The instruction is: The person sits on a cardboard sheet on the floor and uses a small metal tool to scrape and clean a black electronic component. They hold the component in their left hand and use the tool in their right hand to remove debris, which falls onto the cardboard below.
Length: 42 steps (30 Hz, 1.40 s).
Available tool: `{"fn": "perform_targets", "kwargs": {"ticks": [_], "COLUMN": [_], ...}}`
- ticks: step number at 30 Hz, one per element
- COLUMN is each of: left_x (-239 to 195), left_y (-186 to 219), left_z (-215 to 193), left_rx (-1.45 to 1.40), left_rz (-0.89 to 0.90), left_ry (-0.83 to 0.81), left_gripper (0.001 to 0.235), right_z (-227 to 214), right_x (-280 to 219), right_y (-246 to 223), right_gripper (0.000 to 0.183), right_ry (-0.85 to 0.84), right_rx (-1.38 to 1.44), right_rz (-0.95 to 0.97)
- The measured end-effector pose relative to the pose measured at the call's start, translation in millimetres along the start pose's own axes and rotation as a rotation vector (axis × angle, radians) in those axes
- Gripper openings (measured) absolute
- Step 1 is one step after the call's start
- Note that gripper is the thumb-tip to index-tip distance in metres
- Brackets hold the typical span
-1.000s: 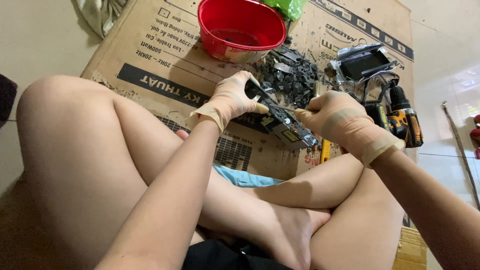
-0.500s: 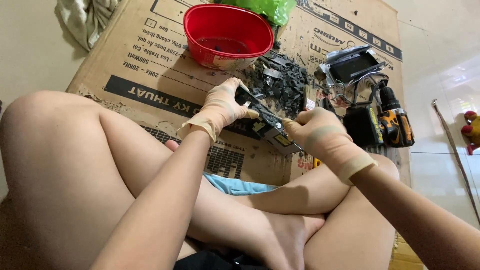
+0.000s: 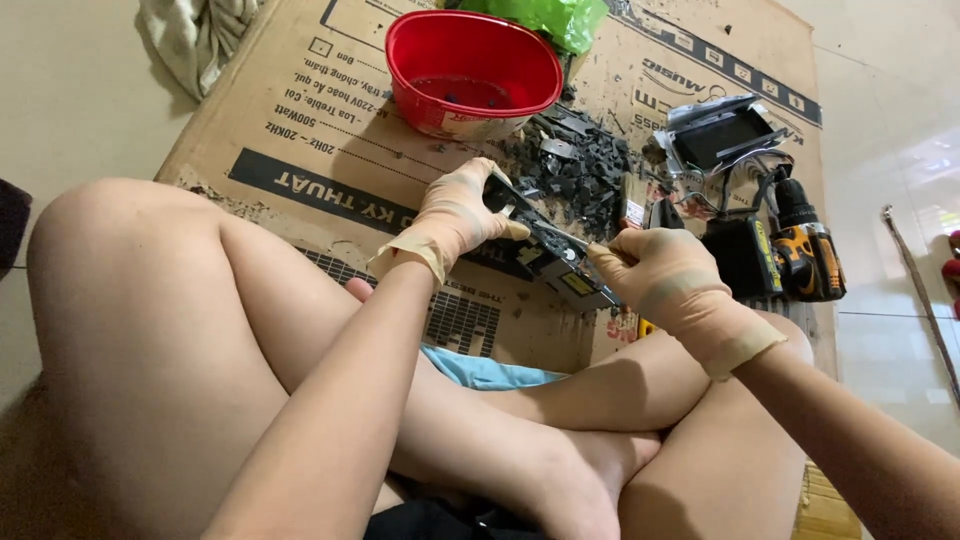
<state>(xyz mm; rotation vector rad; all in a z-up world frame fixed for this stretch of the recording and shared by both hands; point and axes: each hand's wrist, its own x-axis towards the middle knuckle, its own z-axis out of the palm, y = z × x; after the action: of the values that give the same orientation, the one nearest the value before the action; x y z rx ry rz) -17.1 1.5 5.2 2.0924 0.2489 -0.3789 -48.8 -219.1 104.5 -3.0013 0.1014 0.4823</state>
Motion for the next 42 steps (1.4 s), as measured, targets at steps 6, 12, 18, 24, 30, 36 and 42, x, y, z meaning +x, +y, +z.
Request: {"fn": "perform_targets", "kwargs": {"ticks": [6, 12, 18, 24, 30, 36, 42], "left_x": [7, 8, -1, -9, -1, -6, -6], "left_y": [-3, -6, 2, 5, -8, -10, -13], "left_z": [3, 2, 0, 3, 12, 13, 16], "left_rx": [0.009, -0.029, -0.043, -0.072, -0.071, -0.013, 0.028], "left_rz": [0.004, 0.008, 0.011, 0.035, 0.027, 0.049, 0.026], "left_ry": [-0.003, 0.003, 0.010, 0.048, 0.065, 0.109, 0.120], "left_gripper": [0.057, 0.060, 0.052, 0.043, 0.053, 0.056, 0.052], "right_z": [5, -1, -7, 13, 11, 6, -3], "right_x": [-1, 10, 15, 29, 19, 22, 21], "right_y": [9, 15, 13, 32, 26, 26, 23], "right_gripper": [0.031, 0.028, 0.020, 0.026, 0.028, 0.033, 0.025], "right_ry": [0.066, 0.047, 0.012, 0.007, -0.013, 0.059, 0.193], "right_rx": [0.039, -0.088, -0.049, 0.040, 0.070, -0.208, -0.399], "right_rz": [-0.053, -0.150, -0.165, -0.124, -0.133, -0.256, -0.437]}}
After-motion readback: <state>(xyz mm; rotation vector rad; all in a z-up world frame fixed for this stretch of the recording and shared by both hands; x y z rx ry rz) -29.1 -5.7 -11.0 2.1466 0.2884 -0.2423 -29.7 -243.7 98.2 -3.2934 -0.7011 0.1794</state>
